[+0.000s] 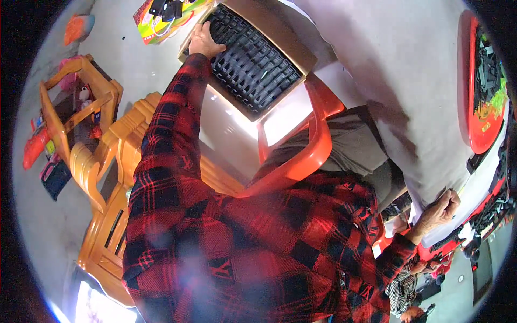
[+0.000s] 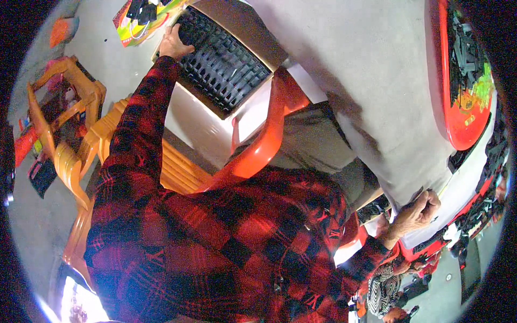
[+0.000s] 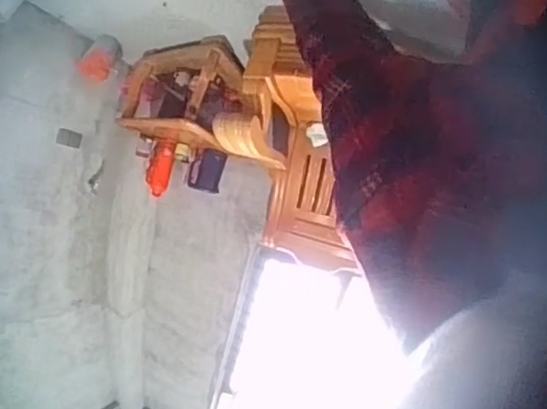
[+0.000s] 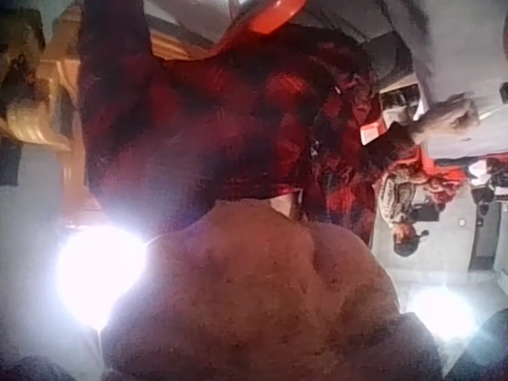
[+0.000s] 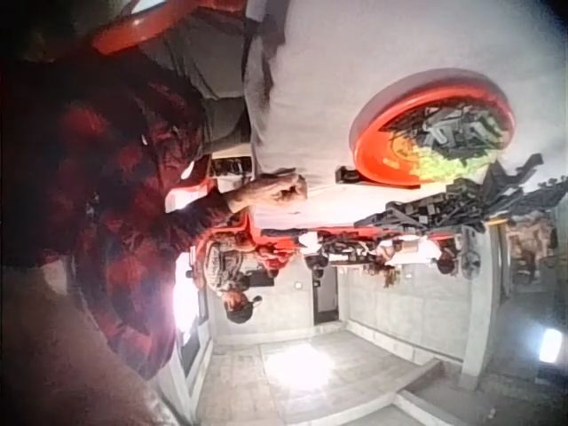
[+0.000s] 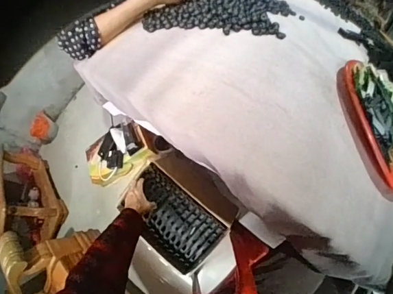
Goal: The person assembles plastic components by inserting small pieces into plastic frames by hand and using a tool, then places the assembled parts into a cardboard box.
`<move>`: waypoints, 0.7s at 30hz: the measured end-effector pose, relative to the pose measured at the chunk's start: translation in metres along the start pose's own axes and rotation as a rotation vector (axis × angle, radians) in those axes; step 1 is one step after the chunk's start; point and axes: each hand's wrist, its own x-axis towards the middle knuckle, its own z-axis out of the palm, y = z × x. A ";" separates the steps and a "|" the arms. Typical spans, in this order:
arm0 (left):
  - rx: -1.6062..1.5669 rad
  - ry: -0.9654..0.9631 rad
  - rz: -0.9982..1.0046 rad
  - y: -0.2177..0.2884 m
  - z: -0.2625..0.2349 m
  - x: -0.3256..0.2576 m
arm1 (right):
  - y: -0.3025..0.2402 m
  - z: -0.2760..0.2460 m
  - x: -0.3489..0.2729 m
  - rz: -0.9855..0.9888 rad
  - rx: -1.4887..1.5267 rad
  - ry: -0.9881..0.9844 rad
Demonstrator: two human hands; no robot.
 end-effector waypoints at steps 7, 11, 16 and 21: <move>-0.033 -0.067 -0.045 -0.004 -0.002 0.002 | -0.014 -0.001 0.000 -0.005 -0.105 -0.023; -0.082 -0.078 -0.062 -0.013 0.012 0.009 | -0.008 -0.002 0.001 -0.005 -0.087 -0.010; -0.157 -0.182 -0.123 -0.013 0.014 0.016 | -0.006 -0.004 0.002 -0.011 -0.125 -0.027; -0.173 -0.109 -0.093 -0.016 0.021 0.009 | -0.009 -0.004 0.001 -0.009 -0.129 -0.027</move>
